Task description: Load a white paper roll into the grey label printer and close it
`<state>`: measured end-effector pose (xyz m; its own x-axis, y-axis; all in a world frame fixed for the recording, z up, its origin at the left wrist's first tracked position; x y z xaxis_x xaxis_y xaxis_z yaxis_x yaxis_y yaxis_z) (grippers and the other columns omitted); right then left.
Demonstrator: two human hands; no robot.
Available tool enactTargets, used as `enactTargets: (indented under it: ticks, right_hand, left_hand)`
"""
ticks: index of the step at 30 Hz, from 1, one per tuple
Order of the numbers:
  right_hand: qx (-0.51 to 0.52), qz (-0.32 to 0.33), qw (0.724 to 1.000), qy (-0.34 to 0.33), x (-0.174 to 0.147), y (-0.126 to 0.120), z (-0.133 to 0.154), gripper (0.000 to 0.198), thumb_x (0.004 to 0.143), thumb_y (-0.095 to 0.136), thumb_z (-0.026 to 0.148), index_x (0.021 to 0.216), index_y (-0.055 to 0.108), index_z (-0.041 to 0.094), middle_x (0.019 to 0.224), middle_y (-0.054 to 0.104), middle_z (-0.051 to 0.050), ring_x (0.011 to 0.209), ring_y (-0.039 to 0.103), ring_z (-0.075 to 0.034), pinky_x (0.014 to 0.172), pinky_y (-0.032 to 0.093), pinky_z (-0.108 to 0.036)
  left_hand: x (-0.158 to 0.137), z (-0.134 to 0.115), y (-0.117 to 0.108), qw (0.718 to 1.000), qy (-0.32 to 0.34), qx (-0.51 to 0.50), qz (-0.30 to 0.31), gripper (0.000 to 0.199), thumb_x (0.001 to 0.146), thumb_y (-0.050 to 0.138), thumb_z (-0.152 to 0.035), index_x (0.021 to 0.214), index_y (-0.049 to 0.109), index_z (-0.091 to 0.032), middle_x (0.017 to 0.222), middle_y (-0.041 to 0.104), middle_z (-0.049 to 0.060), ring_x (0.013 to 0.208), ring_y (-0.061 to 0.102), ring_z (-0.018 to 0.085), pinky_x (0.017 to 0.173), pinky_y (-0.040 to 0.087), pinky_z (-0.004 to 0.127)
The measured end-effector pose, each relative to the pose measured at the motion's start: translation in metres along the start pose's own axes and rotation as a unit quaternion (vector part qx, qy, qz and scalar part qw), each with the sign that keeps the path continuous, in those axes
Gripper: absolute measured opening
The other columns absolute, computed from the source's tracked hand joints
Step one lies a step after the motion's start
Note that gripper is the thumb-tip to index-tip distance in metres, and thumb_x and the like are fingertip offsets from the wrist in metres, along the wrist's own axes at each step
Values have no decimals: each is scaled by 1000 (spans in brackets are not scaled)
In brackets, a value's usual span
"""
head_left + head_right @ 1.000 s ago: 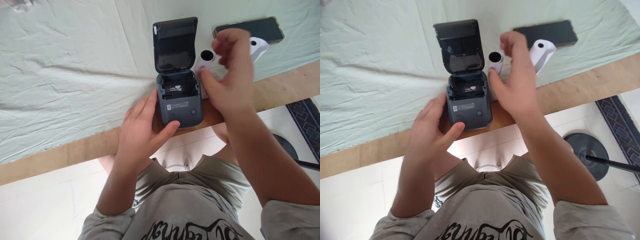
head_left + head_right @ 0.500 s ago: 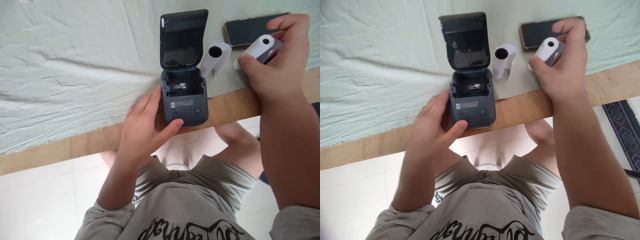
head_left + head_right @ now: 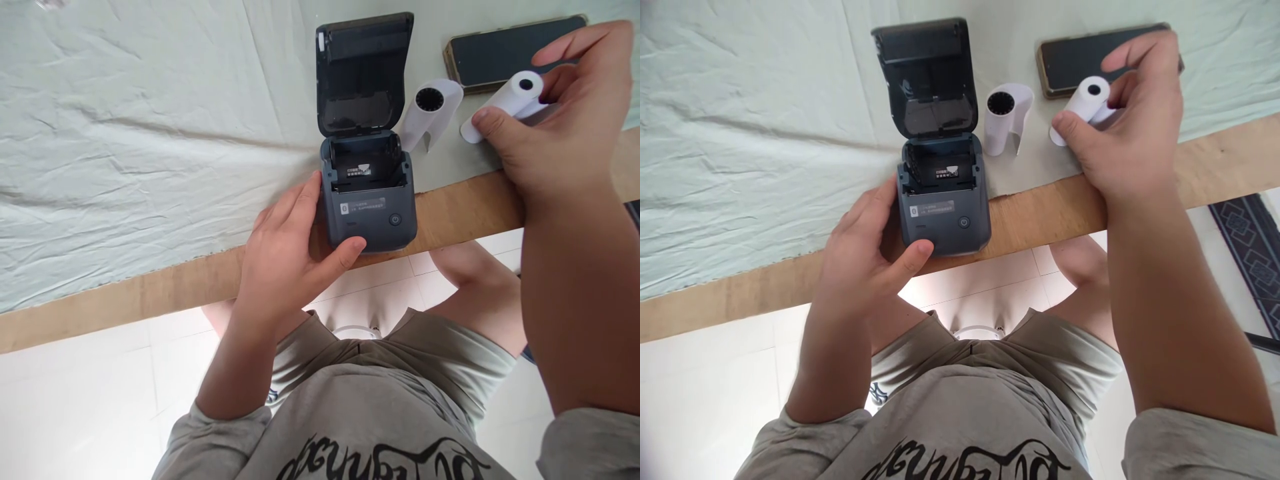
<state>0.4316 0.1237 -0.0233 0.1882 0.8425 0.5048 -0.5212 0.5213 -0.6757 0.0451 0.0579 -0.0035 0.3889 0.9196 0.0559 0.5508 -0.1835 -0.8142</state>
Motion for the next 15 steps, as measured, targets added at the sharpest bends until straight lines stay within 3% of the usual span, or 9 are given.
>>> enactTargets:
  ticks: [3, 5, 7, 10, 13, 15]
  right_hand:
    - [-11, -33, 998, 49, 2, 2, -4, 75, 65, 100, 20, 131, 63, 20, 123, 63, -5, 90, 45, -5, 83, 38, -29]
    - [-22, -47, 995, 80, 4, 0, -10, 70, 60, 95, 10, 123, 65, 19, 126, 64, -7, 99, 49, -10, 89, 42, -32]
    - [-28, -22, 995, 89, 5, 0, -14, 64, 63, 95, 15, 119, 65, 19, 128, 63, -9, 109, 54, -15, 94, 46, -35]
    - [4, -6, 998, 63, 3, 2, -10, 60, 73, 93, 30, 125, 64, 19, 133, 61, -13, 116, 59, -20, 89, 46, -36]
    - [78, -72, 994, 12, 0, 1, 0, 58, 76, 87, 40, 127, 67, 21, 135, 60, -17, 116, 60, -22, 80, 41, -34]
    - [127, -127, 984, -14, -2, -3, 5, 56, 73, 85, 46, 119, 67, 21, 125, 61, -17, 109, 57, -21, 79, 38, -34]
  left_hand:
    - [-1, 0, 1, 1000, 1, -3, 4, 104, 107, 60, -86, 183, 54, -16, 172, 72, 21, 158, 70, 45, 135, 60, 64]
    - [-1, 0, 1, 1000, 4, -8, 5, 102, 107, 61, -87, 183, 54, -20, 174, 71, 20, 160, 69, 45, 135, 60, 63]
    - [-1, 1, 1, 1000, 9, -10, 3, 98, 108, 62, -87, 182, 55, -23, 175, 70, 18, 161, 68, 44, 135, 59, 62]
    - [0, 0, 1, 1000, 12, -9, 2, 95, 108, 64, -82, 182, 55, -22, 175, 70, 18, 161, 68, 44, 136, 59, 62]
    - [1, -1, 0, 1000, 6, -7, 6, 97, 106, 65, -81, 181, 56, -20, 173, 71, 19, 160, 69, 44, 135, 59, 63]
    - [1, -2, 0, 1000, 4, -10, 10, 95, 106, 64, -81, 179, 58, -20, 172, 72, 19, 158, 69, 45, 134, 59, 63]
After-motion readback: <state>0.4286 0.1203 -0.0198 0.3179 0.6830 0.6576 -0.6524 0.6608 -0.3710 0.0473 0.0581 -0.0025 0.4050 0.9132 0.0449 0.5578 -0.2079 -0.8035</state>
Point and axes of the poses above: each hand's wrist, its own x-axis towards the middle knuckle, its own y-axis out of the palm, z = x × y, the point moved 6 cm from there along x, towards the middle knuckle
